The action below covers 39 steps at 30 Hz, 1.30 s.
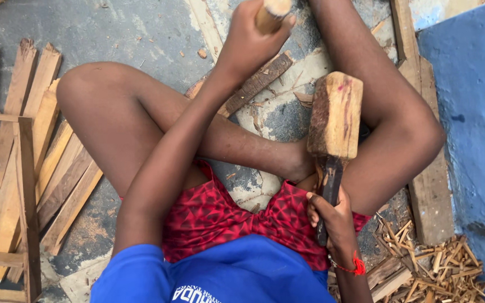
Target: The person sits on the floor and uses a chisel and mallet to carve a piece of wood held between their feet. They repeatedly strike the chisel to shape the wood, creating wood shavings that accumulate on the floor.
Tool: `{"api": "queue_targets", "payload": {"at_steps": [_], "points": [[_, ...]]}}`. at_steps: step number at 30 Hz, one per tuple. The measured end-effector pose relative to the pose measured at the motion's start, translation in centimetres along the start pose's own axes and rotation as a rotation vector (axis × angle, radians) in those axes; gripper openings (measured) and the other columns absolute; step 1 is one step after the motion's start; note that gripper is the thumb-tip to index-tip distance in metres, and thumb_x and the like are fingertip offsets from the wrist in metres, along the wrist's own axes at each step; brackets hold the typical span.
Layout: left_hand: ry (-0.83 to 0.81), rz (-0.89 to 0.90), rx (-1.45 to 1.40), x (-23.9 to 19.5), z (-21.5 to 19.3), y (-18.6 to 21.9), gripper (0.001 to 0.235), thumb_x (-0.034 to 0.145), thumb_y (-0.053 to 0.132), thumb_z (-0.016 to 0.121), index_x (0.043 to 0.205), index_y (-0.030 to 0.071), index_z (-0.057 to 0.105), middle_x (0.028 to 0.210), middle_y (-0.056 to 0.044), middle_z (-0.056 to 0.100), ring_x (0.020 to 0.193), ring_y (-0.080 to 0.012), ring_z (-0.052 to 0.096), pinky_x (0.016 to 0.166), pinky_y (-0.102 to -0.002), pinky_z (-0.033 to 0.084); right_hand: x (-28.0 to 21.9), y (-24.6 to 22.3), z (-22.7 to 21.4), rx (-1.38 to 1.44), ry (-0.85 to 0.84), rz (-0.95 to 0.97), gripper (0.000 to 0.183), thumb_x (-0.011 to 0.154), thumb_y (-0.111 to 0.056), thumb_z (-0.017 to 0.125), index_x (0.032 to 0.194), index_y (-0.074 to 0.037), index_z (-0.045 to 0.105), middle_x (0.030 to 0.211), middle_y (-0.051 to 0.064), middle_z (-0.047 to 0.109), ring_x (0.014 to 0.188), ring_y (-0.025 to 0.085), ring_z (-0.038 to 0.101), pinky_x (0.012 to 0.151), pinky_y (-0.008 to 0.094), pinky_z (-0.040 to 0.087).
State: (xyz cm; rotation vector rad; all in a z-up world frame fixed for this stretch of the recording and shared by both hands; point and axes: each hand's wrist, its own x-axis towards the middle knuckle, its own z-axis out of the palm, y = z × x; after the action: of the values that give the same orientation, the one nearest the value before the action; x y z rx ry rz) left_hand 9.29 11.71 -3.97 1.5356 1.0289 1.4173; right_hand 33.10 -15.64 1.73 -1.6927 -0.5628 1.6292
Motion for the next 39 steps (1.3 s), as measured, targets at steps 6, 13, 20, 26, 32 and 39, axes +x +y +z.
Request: {"api": "queue_targets", "payload": {"at_steps": [6,13,20,26,32,39], "points": [[-0.042,-0.064,0.127,3.8,4.4,-8.9,0.029,0.089,0.024,0.080,0.095,0.000,0.065,0.078,-0.011,0.071,0.072,-0.0207,0.068,0.068,-0.037,0.056,0.1,0.3,0.0,0.025,0.018,-0.008,0.021,0.087,-0.001,0.066,0.097,-0.004,0.048,0.065,0.002,0.051,0.047,0.008,0.049,0.040,0.023,0.040],[-0.049,-0.060,0.238,3.6,5.9,-10.1,0.034,0.081,0.022,0.079,0.105,0.000,0.070,0.090,-0.020,0.075,0.084,-0.0307,0.075,0.073,-0.040,0.058,-0.6,0.6,-1.6,0.074,0.053,0.028,0.027,0.084,-0.001,0.068,0.104,-0.006,0.051,0.060,0.002,0.049,0.042,0.010,0.046,0.036,0.024,0.038],[-0.167,0.048,0.087,2.2,3.3,-4.0,0.030,0.088,0.021,0.081,0.108,0.002,0.070,0.090,-0.016,0.075,0.080,-0.0240,0.074,0.076,-0.037,0.058,-0.7,-6.0,-2.3,-0.059,0.131,-0.491,0.026,0.095,-0.002,0.071,0.111,-0.001,0.051,0.084,0.008,0.060,0.060,0.014,0.057,0.053,0.025,0.049],[-0.192,-0.009,-0.029,2.4,3.2,-3.7,0.027,0.089,0.019,0.079,0.106,0.001,0.068,0.088,-0.008,0.075,0.079,-0.0185,0.071,0.075,-0.035,0.058,1.6,-16.7,-0.2,-0.042,0.156,-0.704,0.056,0.097,-0.007,0.077,0.137,-0.006,0.038,0.089,0.007,0.062,0.068,0.014,0.062,0.060,0.026,0.054],[-0.311,-0.235,0.041,2.3,4.5,-4.3,0.023,0.084,0.019,0.075,0.098,0.001,0.069,0.078,-0.008,0.072,0.070,-0.0159,0.067,0.065,-0.034,0.055,7.9,-18.9,2.0,-0.305,-0.262,-0.233,0.036,0.093,-0.007,0.078,0.113,0.011,0.054,0.080,0.008,0.062,0.057,0.011,0.058,0.050,0.024,0.049],[-0.245,-0.129,0.013,2.0,4.4,-5.7,0.031,0.080,0.020,0.077,0.103,0.001,0.068,0.078,-0.007,0.071,0.072,-0.0158,0.067,0.068,-0.034,0.055,6.7,-20.9,-1.4,-0.299,-0.117,-0.269,0.032,0.092,-0.008,0.076,0.114,-0.007,0.052,0.080,0.006,0.062,0.058,0.012,0.059,0.049,0.025,0.047]]}}
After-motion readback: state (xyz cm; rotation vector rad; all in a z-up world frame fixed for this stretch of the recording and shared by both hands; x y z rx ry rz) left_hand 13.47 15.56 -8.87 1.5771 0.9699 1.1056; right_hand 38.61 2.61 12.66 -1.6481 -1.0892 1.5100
